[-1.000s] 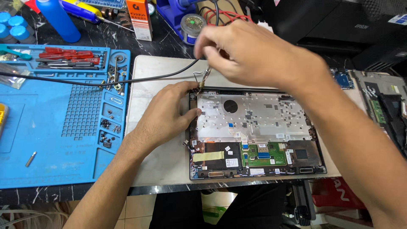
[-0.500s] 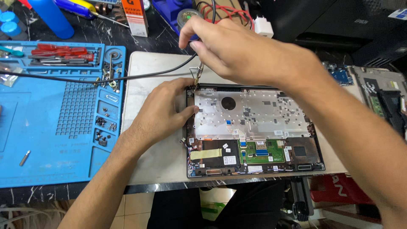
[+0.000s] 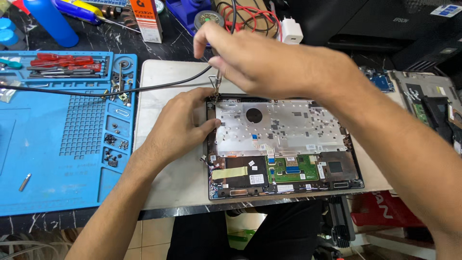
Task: The person uses a screwdriver to remove screws from a laptop chassis, detaches the keyboard, and then reattaches it. They continue to secure the keyboard and other components with screws, working on the internal parts of the laptop.
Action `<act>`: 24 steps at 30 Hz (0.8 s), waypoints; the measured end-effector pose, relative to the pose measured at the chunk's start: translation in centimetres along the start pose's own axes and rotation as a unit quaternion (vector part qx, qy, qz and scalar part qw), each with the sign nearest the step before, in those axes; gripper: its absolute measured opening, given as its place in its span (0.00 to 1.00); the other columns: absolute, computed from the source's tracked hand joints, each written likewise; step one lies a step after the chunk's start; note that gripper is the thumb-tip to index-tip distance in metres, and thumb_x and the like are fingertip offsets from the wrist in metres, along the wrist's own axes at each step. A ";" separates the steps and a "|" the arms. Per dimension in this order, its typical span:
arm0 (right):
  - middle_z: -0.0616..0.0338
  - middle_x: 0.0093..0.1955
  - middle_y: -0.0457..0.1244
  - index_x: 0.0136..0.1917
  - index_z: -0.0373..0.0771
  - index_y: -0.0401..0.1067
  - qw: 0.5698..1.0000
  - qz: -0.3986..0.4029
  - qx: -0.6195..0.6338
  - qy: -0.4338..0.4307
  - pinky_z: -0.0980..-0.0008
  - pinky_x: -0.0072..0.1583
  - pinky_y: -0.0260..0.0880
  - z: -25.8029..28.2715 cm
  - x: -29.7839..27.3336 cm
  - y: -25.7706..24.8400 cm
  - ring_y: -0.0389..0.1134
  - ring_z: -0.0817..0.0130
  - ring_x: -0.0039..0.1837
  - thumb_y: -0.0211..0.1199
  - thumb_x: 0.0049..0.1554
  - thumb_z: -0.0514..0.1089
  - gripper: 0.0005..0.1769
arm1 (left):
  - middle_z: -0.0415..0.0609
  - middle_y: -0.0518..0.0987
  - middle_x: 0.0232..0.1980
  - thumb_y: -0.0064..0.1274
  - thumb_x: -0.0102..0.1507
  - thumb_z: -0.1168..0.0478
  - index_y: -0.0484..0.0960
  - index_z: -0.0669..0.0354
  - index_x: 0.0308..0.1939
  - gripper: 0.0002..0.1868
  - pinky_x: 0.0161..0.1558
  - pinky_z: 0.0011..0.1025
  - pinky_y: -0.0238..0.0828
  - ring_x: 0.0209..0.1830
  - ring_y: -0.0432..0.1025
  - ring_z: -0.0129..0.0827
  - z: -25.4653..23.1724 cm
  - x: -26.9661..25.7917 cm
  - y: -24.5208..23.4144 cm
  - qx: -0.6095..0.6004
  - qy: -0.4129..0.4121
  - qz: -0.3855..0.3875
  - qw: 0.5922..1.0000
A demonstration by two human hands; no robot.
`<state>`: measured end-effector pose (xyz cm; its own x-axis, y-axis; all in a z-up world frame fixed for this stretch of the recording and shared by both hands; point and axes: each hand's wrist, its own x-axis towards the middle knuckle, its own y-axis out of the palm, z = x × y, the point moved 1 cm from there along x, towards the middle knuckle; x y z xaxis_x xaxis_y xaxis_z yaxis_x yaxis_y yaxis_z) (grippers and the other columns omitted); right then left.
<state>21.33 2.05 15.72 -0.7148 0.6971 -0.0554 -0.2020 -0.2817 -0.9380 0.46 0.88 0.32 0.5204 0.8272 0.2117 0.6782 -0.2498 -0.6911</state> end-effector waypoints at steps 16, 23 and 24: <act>0.46 0.54 0.66 0.73 0.41 0.59 0.999 -0.027 -0.028 -0.016 0.47 0.61 0.62 -1.3 0.8 0.2 0.67 0.43 0.56 0.46 0.79 0.41 0.11 | 0.55 0.87 0.71 0.70 0.63 0.57 0.82 0.61 0.72 0.33 0.71 0.47 0.70 0.71 0.79 0.54 0.3 -0.2 0.4 -0.003 0.015 -0.015 1.000; 0.51 0.39 0.65 0.73 0.44 0.66 0.994 -0.081 -0.063 0.018 0.43 0.51 0.63 0.3 0.4 0.4 0.66 0.41 0.46 0.52 0.78 0.42 0.12 | 0.57 0.87 0.68 0.68 0.64 0.61 0.81 0.63 0.70 0.30 0.70 0.49 0.69 0.68 0.78 0.57 0.8 -0.3 1.0 0.004 0.050 -0.030 0.998; 0.51 0.40 0.60 0.77 0.44 0.55 0.999 0.006 -0.008 0.039 0.50 0.56 0.59 1.0 0.2 -0.5 0.60 0.49 0.49 0.47 0.80 0.43 0.14 | 0.56 0.86 0.70 0.69 0.65 0.60 0.81 0.63 0.72 0.31 0.72 0.48 0.69 0.70 0.78 0.55 0.8 -0.4 0.8 0.002 0.046 -0.027 0.999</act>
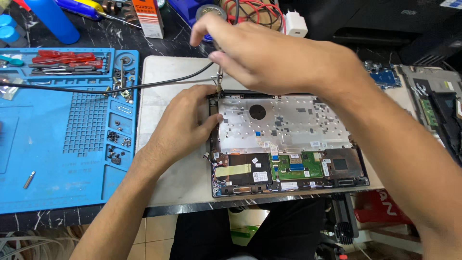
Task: The person uses a screwdriver to remove screws from a laptop chassis, detaches the keyboard, and then reattaches it. They continue to secure the keyboard and other components with screws, working on the internal parts of the laptop.
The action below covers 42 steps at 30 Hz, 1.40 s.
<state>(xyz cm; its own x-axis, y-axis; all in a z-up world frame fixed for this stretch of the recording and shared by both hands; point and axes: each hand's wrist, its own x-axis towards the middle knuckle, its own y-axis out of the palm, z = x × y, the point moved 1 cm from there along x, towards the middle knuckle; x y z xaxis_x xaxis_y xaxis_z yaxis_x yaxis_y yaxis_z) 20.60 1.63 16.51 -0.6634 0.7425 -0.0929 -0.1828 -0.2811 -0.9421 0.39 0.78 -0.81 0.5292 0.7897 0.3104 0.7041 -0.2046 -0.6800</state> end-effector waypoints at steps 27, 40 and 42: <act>0.56 0.62 0.73 0.76 0.44 0.66 0.999 0.013 -0.015 0.037 0.50 0.55 0.67 0.3 -0.5 -1.0 0.72 0.54 0.57 0.46 0.77 0.46 0.18 | 0.57 0.85 0.72 0.77 0.62 0.49 0.80 0.64 0.73 0.41 0.72 0.48 0.70 0.72 0.77 0.53 -0.3 0.3 -0.2 0.004 -0.013 0.008 1.000; 0.61 0.33 0.70 0.66 0.45 0.73 0.993 -0.044 -0.100 0.039 0.41 0.43 0.67 -0.5 -0.4 -0.3 0.70 0.48 0.36 0.59 0.75 0.51 0.12 | 0.55 0.86 0.70 0.78 0.61 0.50 0.80 0.61 0.73 0.41 0.69 0.47 0.71 0.69 0.78 0.52 -0.4 0.3 -0.1 -0.002 -0.011 0.012 1.000; 0.53 0.37 0.69 0.67 0.39 0.73 0.987 -0.094 -0.112 -0.069 0.43 0.43 0.65 -1.7 -0.2 0.4 0.70 0.45 0.38 0.57 0.79 0.41 0.07 | 0.54 0.86 0.69 0.77 0.60 0.52 0.80 0.60 0.71 0.38 0.69 0.47 0.70 0.68 0.78 0.53 -0.4 0.2 -0.1 -0.001 -0.005 0.008 1.000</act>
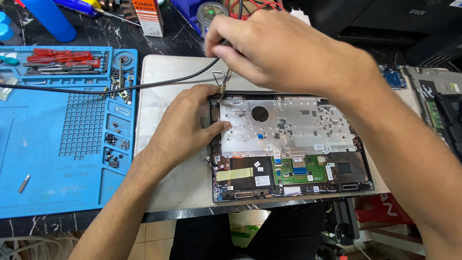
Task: The person uses a screwdriver to remove screws from a laptop chassis, detaches the keyboard, and then reattaches it. They continue to secure the keyboard and other components with screws, working on the internal parts of the laptop.
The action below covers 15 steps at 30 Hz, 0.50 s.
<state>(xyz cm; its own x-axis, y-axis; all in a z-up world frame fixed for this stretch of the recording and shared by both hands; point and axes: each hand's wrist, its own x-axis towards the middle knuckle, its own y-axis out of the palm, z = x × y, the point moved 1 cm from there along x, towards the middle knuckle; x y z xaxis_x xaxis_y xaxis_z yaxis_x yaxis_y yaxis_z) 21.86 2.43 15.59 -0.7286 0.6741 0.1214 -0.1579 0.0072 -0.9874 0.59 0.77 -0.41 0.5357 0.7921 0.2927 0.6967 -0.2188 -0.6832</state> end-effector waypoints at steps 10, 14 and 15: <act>0.54 0.29 0.60 0.70 0.37 0.69 0.999 0.009 0.034 -0.014 0.47 0.43 0.61 1.2 -0.4 -0.6 0.62 0.48 0.33 0.53 0.77 0.36 0.10 | 0.56 0.85 0.69 0.77 0.60 0.50 0.80 0.62 0.72 0.40 0.69 0.47 0.70 0.69 0.78 0.54 0.2 0.0 0.1 -0.001 0.005 -0.002 1.000; 0.53 0.38 0.64 0.67 0.41 0.70 0.998 0.031 0.023 0.055 0.43 0.42 0.62 1.3 -0.7 -0.3 0.64 0.48 0.37 0.56 0.75 0.45 0.11 | 0.57 0.85 0.71 0.77 0.60 0.51 0.80 0.63 0.73 0.41 0.71 0.48 0.69 0.71 0.77 0.54 0.3 0.0 0.2 0.000 0.001 0.000 1.000; 0.53 0.28 0.60 0.63 0.42 0.73 0.999 -0.011 -0.036 0.034 0.41 0.37 0.61 0.9 -0.8 0.3 0.63 0.44 0.32 0.63 0.83 0.50 0.10 | 0.56 0.85 0.71 0.77 0.61 0.50 0.80 0.63 0.73 0.41 0.71 0.48 0.69 0.71 0.77 0.54 0.3 0.0 0.3 0.005 0.003 0.002 1.000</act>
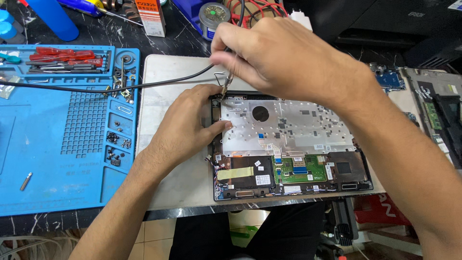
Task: The person uses a screwdriver to remove screws from a laptop chassis, detaches the keyboard, and then reattaches it. They continue to secure the keyboard and other components with screws, working on the internal parts of the laptop.
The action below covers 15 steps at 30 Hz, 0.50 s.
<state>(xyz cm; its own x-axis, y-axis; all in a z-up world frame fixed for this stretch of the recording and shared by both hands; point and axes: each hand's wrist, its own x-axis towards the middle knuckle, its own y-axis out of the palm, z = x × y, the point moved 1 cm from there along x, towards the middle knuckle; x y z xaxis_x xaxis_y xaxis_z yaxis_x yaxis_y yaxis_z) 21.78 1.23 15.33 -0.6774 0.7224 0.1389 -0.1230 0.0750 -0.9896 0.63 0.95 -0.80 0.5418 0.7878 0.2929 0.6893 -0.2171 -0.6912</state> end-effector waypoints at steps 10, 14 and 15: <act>0.58 0.26 0.58 0.61 0.42 0.70 0.999 0.013 0.037 0.036 0.50 0.37 0.58 0.4 -1.0 -0.7 0.57 0.53 0.29 0.58 0.84 0.47 0.09 | 0.56 0.86 0.70 0.76 0.61 0.51 0.80 0.61 0.72 0.38 0.71 0.48 0.69 0.70 0.77 0.54 0.1 -0.1 0.2 -0.004 0.006 -0.003 1.000; 0.62 0.31 0.59 0.69 0.42 0.65 0.991 0.061 0.103 0.057 0.51 0.43 0.60 1.3 -0.8 -1.3 0.61 0.59 0.34 0.51 0.76 0.43 0.11 | 0.55 0.84 0.72 0.76 0.62 0.51 0.79 0.61 0.73 0.39 0.72 0.48 0.69 0.71 0.77 0.53 0.3 -0.2 0.1 -0.006 0.004 -0.008 1.000; 0.63 0.30 0.63 0.65 0.46 0.67 0.990 0.066 0.078 0.096 0.51 0.41 0.64 1.7 -0.9 -1.4 0.63 0.60 0.32 0.54 0.78 0.50 0.09 | 0.56 0.84 0.72 0.76 0.62 0.51 0.79 0.61 0.73 0.39 0.72 0.48 0.68 0.72 0.77 0.53 0.3 -0.2 0.2 -0.009 0.007 -0.005 1.000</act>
<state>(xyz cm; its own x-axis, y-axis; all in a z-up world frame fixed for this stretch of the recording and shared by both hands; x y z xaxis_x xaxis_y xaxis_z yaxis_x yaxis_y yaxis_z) 21.36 -0.71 16.70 -0.5462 0.8375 -0.0155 -0.1636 -0.1248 -0.9786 0.54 0.94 -1.17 0.5414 0.7815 0.3101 0.7034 -0.2190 -0.6762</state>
